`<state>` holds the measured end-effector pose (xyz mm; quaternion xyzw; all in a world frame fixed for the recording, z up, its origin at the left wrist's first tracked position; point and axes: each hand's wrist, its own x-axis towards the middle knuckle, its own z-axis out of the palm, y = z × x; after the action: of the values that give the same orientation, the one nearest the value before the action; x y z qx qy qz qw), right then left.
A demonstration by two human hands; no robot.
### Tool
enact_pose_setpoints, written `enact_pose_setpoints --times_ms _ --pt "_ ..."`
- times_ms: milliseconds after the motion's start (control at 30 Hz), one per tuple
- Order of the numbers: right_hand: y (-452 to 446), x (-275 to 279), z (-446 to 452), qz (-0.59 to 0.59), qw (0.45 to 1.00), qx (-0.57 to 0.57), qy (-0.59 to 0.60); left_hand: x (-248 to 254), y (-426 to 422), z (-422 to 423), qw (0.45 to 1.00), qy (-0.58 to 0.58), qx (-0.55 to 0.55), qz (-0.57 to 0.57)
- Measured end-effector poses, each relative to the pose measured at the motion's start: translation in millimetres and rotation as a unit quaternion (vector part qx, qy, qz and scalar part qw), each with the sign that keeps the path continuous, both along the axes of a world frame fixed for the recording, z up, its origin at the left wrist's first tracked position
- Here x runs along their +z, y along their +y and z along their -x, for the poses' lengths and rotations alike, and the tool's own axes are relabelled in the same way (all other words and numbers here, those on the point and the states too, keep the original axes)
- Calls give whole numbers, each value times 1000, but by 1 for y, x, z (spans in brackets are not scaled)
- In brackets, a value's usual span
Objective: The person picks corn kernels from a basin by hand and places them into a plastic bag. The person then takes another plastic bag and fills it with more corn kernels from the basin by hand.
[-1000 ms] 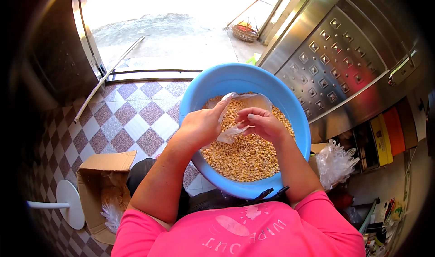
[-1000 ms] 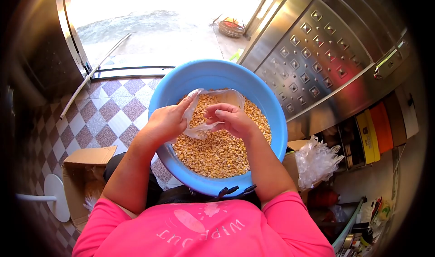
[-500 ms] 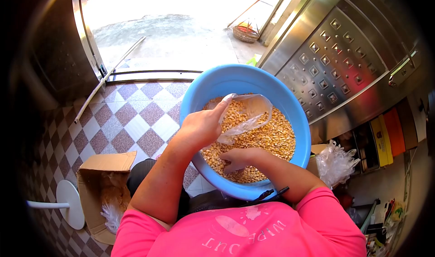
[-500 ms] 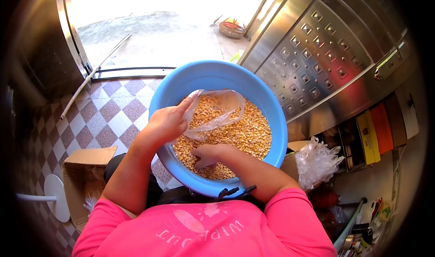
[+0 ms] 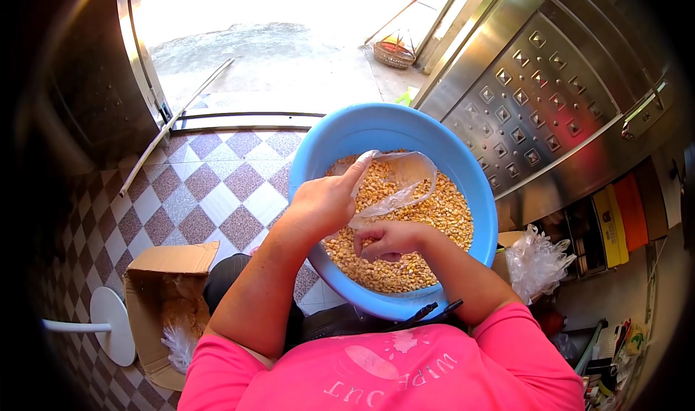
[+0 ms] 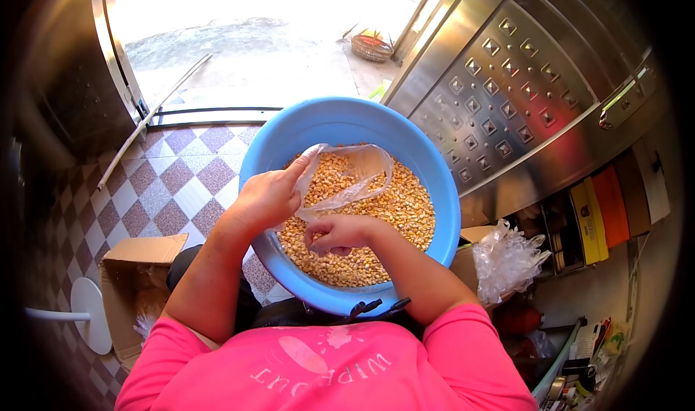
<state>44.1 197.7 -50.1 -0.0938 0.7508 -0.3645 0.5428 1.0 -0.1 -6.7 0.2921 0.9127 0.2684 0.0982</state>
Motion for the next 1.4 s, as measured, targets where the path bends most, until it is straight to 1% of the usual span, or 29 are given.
enact_pose_setpoints --times_ms 33,67,100,133,167,200,267,300,333,400,433,533,600,633,700,733,800,833,900,933,1000,1033,1067,1100,1133,1167,1233,1333,1400 --pt "9 -1 2 73 991 -99 -49 1 0 0 1000 0 0 0" --pt "16 -2 4 145 965 -195 -96 1 0 0 1000 -3 1 1" --pt "22 -1 6 145 965 -195 -97 2 0 0 1000 -7 2 2" --pt "26 0 7 223 929 -279 -99 1 -1 -1 1000 -7 4 2" --pt "30 -1 9 297 879 -360 -100 0 0 -1 1000 -5 3 -1" --pt "29 1 11 297 879 -360 -100 0 0 -1 1000 -2 2 -3" --pt "28 3 13 332 814 -474 -42 -2 0 0 1000 1 2 -4" --pt "29 4 15 361 797 -482 -38 -2 1 0 1000 4 3 -5" --pt "28 4 16 362 797 -483 -38 -3 1 0 1000 4 2 -4" --pt "25 5 18 337 768 -544 5 -3 1 0 1000 5 2 1" --pt "26 3 19 338 768 -544 5 -3 1 0 1000 5 2 1" --pt "36 -7 22 364 743 -561 19 4 0 -2 1000 -2 2 4" --pt "43 -12 24 367 757 -537 68 9 0 -2 1000 -15 0 18" --pt "45 -13 24 367 756 -537 68 8 1 -2 1000 -15 0 18" --pt "44 -11 24 314 768 -538 149 5 1 -1 1000 -10 1 18" --pt "42 -7 23 314 768 -538 149 4 1 0 1000 -10 1 18" --pt "37 2 18 240 789 -517 229 2 1 0 1000 -11 -1 10" --pt "39 2 18 240 789 -517 229 3 1 0 1000 -11 -1 10" --pt "45 7 15 259 858 -407 178 8 0 -1 999 -25 0 23" --pt "44 9 14 259 858 -407 178 8 0 -1 999 -25 0 23" --pt "42 16 8 187 941 -274 70 5 0 -1 1000 -15 3 17" --pt "36 15 6 134 962 -230 58 5 0 -1 1000 -15 3 17" --pt "30 12 5 134 962 -229 58 4 1 -1 1000 -16 3 17" --pt "23 8 3 21 984 -154 84 4 1 -1 1000 -18 2 17" --pt "18 4 1 -91 987 -77 108 5 1 -1 1000 -18 2 17" --pt "15 -3 1 -91 987 -77 108 5 0 -1 1000 -17 3 13" --pt "11 -16 1 -240 965 32 104 7 1 -3 1000 -16 2 9" --pt "0 -23 -5 -252 963 54 74 11 0 -2 999 -32 3 20" --pt "-10 -28 -9 -237 968 61 58 10 -1 -1 999 -34 -1 19"
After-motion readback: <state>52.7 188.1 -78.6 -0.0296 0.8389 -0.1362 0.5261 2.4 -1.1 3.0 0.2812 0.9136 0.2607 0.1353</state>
